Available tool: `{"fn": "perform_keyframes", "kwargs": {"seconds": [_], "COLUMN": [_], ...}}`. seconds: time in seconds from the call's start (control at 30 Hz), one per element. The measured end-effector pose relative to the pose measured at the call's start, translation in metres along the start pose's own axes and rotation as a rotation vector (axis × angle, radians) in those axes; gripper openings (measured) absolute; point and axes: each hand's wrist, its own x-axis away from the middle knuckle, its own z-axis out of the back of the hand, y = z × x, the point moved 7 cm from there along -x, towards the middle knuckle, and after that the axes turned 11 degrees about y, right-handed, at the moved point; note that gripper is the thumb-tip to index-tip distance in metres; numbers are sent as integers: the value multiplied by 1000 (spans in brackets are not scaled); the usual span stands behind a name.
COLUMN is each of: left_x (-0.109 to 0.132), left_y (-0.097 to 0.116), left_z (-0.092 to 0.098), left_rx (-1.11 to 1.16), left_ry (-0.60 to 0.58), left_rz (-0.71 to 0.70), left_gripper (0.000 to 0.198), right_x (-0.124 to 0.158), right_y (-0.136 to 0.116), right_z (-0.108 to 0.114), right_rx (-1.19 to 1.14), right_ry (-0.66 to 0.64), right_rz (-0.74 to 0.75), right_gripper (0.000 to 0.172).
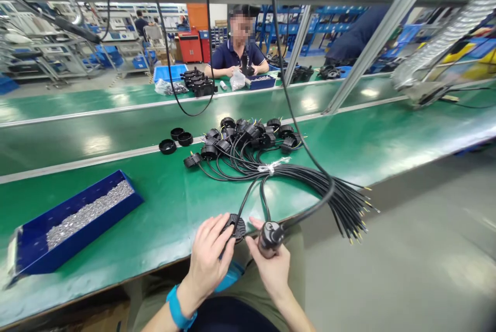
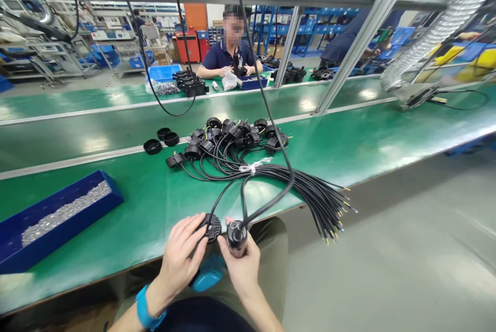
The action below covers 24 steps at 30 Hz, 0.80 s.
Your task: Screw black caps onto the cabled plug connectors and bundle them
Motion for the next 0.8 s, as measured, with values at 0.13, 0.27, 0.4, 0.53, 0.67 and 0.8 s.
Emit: {"fn": "perform_keyframes", "kwargs": {"seconds": [0.13, 0.27, 0.4, 0.53, 0.67, 0.8], "left_x": [-9, -22, -26, -25, -28, -29], "left_y": [-3, -15, -19, -19, -13, -10], "left_z": [3, -1, -4, -10, -23, -30], "left_rx": [20, 105, 212, 249, 277, 300], "left_ry": [-83, -251, -312, -282, -235, -185], "left_rz": [44, 233, 317, 323, 314, 320], "left_gripper": [27, 12, 10, 13, 15, 14], "right_x": [5, 6, 4, 3, -7, -14], "right_y": [11, 14, 11, 9, 8, 3], "right_z": [-16, -21, -22, -26, -24, -17], "right_rx": [-87, -148, -147, -208, -220, -177], "right_ry": [-88, -105, -93, -65, 1, 26], "right_rz": [-193, -255, -269, -360, -396, -391], "right_gripper": [43, 46, 47, 51, 54, 57]}}
